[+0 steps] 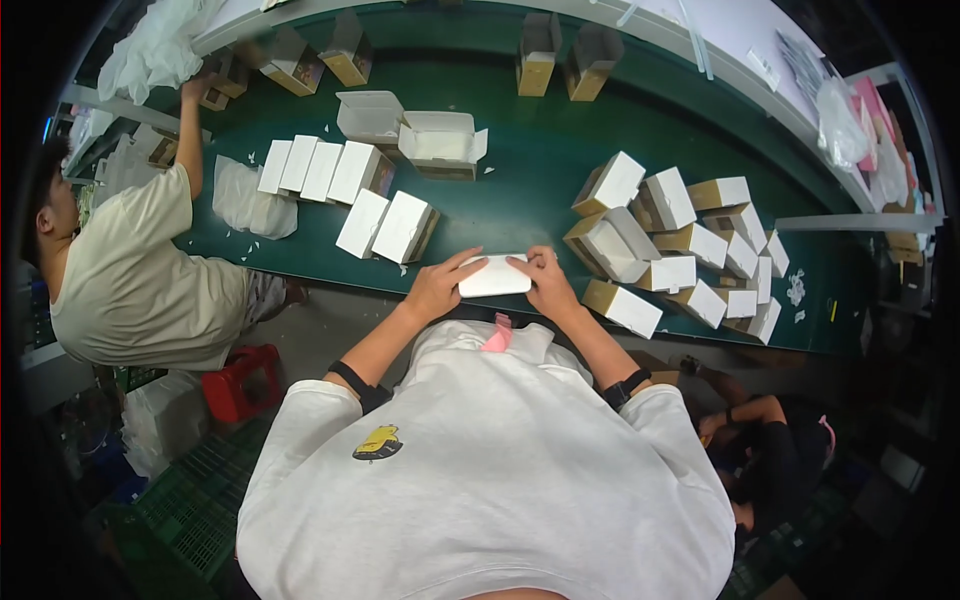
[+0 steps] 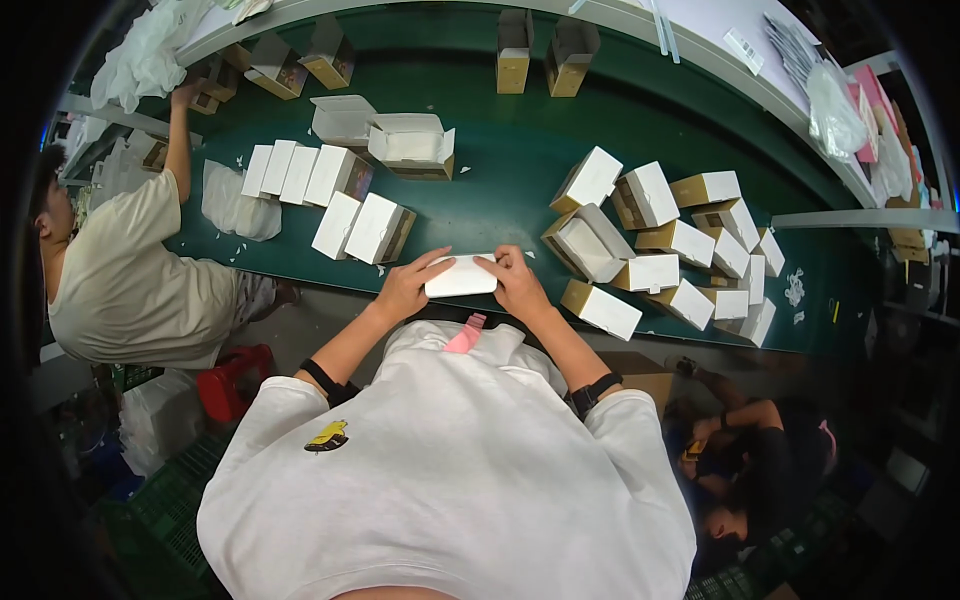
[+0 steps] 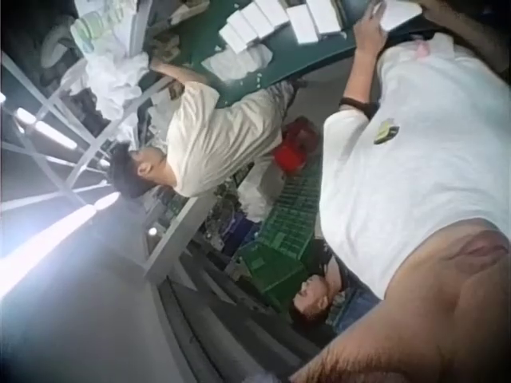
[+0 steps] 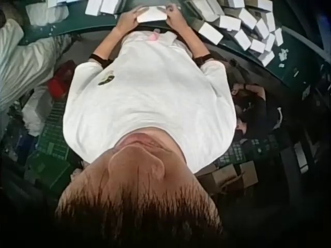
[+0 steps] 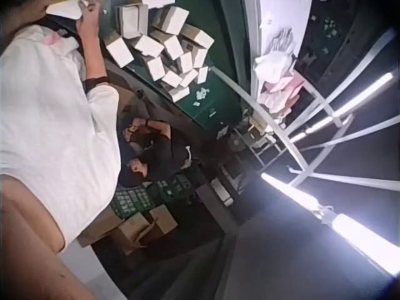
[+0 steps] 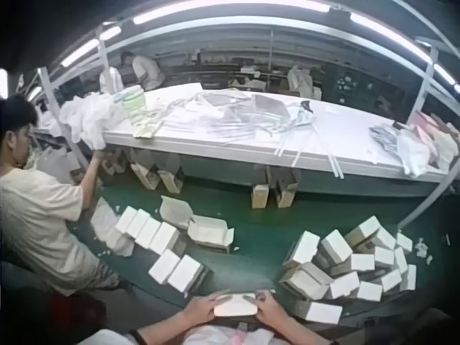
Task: The person folds a white box by hand, inserts a white rectangular item, and closes the lid. They repeat this process multiple times, moving the completed boxes into a pile on the green table.
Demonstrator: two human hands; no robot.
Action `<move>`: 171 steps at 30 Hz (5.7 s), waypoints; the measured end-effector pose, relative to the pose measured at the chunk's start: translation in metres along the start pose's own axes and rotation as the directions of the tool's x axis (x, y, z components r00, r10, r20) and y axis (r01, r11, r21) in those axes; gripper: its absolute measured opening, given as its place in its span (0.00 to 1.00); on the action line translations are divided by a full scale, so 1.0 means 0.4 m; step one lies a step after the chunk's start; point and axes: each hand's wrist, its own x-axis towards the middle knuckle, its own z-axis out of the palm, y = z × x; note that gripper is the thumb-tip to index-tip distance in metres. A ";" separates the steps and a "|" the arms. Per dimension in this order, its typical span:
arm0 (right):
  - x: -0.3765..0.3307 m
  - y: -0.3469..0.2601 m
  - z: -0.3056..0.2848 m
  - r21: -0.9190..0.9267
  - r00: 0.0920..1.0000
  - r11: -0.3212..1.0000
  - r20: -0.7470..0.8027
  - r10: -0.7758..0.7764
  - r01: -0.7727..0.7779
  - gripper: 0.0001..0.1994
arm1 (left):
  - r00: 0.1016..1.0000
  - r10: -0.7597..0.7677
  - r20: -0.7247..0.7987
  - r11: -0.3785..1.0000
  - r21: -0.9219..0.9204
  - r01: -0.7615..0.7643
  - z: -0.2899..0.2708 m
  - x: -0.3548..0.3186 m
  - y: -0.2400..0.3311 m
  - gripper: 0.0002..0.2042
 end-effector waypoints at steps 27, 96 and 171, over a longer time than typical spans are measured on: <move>0.086 -0.101 -0.133 -0.275 0.875 0.940 0.481 -0.049 0.204 0.22 | 0.954 -0.028 0.299 0.908 0.406 -0.101 -0.046 0.031 0.070 0.33; 0.002 -0.072 -0.047 0.092 0.977 0.974 0.069 0.201 -0.207 0.24 | 0.957 0.286 -0.044 0.881 0.405 -0.244 0.092 0.025 0.103 0.07; -0.064 -0.111 0.009 -0.365 0.915 0.839 0.154 -0.373 0.403 0.09 | 0.969 0.057 0.241 0.972 0.209 -0.109 0.046 0.014 0.066 0.36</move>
